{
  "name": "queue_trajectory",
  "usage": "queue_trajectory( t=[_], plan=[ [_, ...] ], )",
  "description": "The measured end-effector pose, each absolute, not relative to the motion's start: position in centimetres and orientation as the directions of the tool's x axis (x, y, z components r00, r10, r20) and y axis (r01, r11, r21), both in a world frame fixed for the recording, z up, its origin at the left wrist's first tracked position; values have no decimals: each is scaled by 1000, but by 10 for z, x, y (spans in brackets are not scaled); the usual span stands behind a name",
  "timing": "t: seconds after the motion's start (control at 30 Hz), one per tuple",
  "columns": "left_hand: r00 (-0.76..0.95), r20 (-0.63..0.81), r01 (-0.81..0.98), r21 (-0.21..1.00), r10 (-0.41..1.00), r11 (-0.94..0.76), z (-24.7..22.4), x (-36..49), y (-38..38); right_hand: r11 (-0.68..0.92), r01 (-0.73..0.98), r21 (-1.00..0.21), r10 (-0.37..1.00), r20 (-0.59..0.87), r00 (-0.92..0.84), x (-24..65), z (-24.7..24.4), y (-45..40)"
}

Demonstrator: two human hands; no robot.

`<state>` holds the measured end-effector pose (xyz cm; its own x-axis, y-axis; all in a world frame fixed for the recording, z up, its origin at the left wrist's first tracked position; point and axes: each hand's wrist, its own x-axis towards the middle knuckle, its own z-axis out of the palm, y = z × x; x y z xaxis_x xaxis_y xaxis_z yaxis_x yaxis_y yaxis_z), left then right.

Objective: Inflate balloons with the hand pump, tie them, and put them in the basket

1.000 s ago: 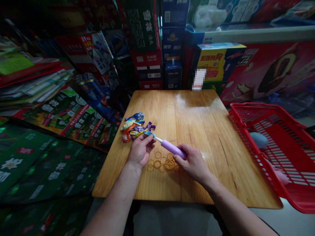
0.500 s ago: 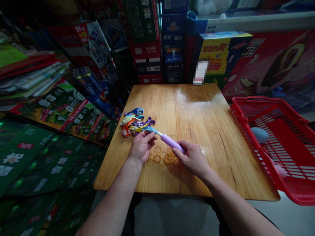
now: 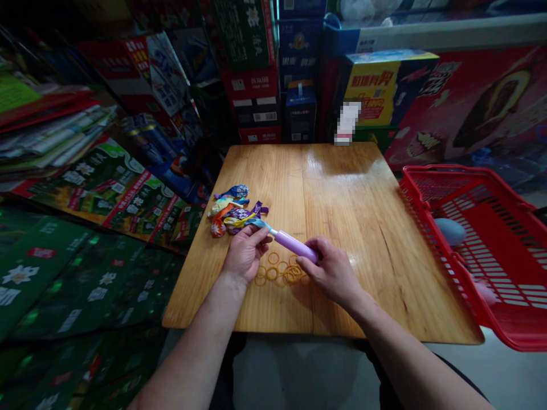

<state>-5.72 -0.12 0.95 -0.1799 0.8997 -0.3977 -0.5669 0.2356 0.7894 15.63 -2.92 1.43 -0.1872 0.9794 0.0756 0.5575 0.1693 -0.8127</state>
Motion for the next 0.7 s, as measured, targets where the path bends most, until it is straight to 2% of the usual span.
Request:
queue_trajectory(
  t=[0.13,0.47,0.7],
  plan=[
    [-179,-398,-565,790,900,238,9,-57,-2,163,560,-812,976,50,-213,156,17,-30],
    [-183,-389,-579,785,903,221,11,-58,-2,176,491,-853,980,104,-170,152,13,-30],
    [-101,-410,-620,738,907,265,12,-58,-3,162,495,-853,978,73,-195,153,19,-31]
  ],
)
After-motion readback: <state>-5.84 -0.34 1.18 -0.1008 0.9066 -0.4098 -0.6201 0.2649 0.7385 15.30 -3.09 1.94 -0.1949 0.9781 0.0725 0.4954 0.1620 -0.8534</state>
